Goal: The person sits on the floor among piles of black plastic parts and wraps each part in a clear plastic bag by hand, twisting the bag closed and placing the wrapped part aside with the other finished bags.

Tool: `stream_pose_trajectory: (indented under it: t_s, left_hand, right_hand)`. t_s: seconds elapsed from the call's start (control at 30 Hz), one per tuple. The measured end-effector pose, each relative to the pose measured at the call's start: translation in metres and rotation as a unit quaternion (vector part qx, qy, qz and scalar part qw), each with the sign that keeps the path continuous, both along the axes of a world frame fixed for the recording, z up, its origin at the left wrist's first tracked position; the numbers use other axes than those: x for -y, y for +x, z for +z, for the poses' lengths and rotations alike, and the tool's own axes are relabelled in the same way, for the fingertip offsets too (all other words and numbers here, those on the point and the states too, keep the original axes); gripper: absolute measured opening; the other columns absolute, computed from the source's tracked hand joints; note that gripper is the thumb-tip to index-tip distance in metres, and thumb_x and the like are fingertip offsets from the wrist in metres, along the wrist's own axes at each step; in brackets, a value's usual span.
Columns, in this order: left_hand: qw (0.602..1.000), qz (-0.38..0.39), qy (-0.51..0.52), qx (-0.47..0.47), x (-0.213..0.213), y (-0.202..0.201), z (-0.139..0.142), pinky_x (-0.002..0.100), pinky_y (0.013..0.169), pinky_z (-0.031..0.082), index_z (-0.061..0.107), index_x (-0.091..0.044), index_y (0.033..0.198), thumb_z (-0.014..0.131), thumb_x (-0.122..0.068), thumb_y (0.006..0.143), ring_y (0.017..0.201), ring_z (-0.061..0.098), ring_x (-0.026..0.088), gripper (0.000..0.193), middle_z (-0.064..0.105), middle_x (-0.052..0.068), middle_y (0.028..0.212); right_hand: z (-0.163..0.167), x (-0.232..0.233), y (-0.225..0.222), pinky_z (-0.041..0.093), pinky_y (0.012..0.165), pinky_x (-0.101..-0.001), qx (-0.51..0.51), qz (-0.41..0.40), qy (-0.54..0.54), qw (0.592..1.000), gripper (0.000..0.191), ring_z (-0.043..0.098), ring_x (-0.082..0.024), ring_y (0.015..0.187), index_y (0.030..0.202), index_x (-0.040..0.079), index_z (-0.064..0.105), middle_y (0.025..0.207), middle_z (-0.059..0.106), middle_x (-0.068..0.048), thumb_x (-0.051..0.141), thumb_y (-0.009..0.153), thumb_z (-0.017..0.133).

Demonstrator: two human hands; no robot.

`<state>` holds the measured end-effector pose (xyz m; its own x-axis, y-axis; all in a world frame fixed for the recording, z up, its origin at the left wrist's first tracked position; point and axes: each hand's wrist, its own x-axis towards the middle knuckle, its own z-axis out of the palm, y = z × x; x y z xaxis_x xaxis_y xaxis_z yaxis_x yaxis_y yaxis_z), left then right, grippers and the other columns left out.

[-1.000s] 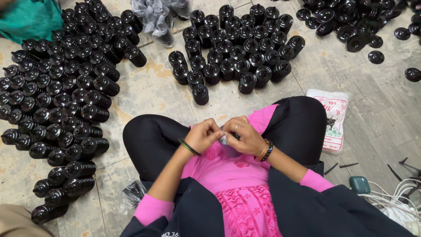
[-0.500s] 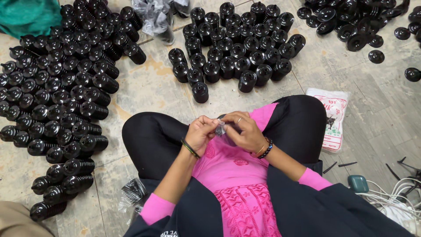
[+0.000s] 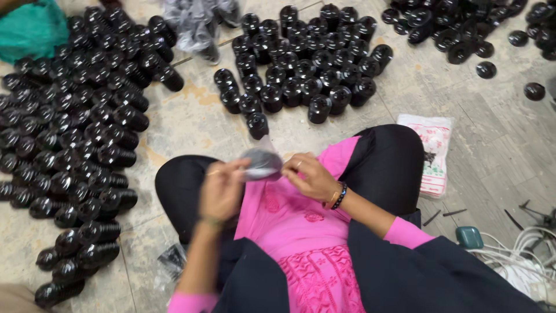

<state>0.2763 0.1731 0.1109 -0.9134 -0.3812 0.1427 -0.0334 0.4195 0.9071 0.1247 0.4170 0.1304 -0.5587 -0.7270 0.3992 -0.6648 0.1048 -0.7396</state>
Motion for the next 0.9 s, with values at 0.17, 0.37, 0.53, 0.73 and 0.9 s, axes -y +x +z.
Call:
stream_pose_trajectory:
  t_s: [0.17, 0.37, 0.53, 0.73, 0.9]
  left_hand:
    - [0.887, 0.202, -0.39, 0.143, 0.183, 0.144, -0.002, 0.034, 0.095, 0.054, 0.064, 0.007, 0.121, 0.059, -0.005, 0.107, 0.106, 0.067, 0.022, 0.019, 0.074, 0.006, 0.121]
    - [0.813, 0.275, -0.236, 0.455, 0.218, 0.138, -0.053, 0.035, 0.096, 0.054, 0.066, 0.004, 0.117, 0.063, -0.01, 0.103, 0.105, 0.068, 0.024, 0.021, 0.074, 0.009, 0.116]
    - [0.792, 0.238, -0.242, 0.508, 0.192, 0.092, -0.038, 0.036, 0.096, 0.054, 0.068, 0.002, 0.114, 0.067, -0.015, 0.099, 0.104, 0.069, 0.026, 0.023, 0.074, 0.011, 0.112]
    - [0.785, 0.21, -0.269, 0.517, 0.211, 0.071, -0.041, 0.037, 0.096, 0.055, 0.07, 0.0, 0.11, 0.072, -0.021, 0.095, 0.102, 0.069, 0.028, 0.026, 0.073, 0.014, 0.108]
    - [0.818, 0.189, -0.32, 0.439, 0.222, 0.065, -0.038, 0.038, 0.096, 0.055, 0.072, -0.003, 0.107, 0.076, -0.026, 0.091, 0.101, 0.07, 0.03, 0.028, 0.073, 0.016, 0.104]
  right_hand:
    - [-0.039, -0.085, -0.076, 0.057, 0.072, -0.0404, 0.036, -0.206, 0.076, 0.975, 0.019, 0.072, -0.033, 0.081, 0.101, 0.004, 0.07, 0.092, 0.071, -0.017, 0.021, 0.091, 0.071]
    - [-0.095, -0.279, -0.17, 0.055, 0.078, -0.0478, -0.17, -0.548, 0.223, 0.788, 0.019, 0.069, -0.042, 0.089, 0.095, 0.003, 0.071, 0.096, 0.07, -0.022, 0.017, 0.082, 0.073]
    - [-0.141, -0.3, -0.14, 0.055, 0.082, -0.0482, 0.031, -0.481, 0.28, 0.83, 0.021, 0.07, -0.039, 0.09, 0.094, 0.006, 0.079, 0.097, 0.073, -0.021, 0.024, 0.09, 0.068]
    - [-0.147, -0.287, -0.14, 0.055, 0.077, -0.0511, -0.111, -0.508, 0.425, 0.741, 0.016, 0.071, -0.037, 0.09, 0.089, 0.008, 0.077, 0.097, 0.075, -0.017, 0.013, 0.086, 0.062]
    - [-0.147, -0.283, -0.165, 0.057, 0.083, -0.0492, -0.008, -0.523, 0.518, 0.677, 0.021, 0.073, -0.036, 0.097, 0.094, 0.01, 0.08, 0.103, 0.076, -0.019, 0.014, 0.096, 0.059]
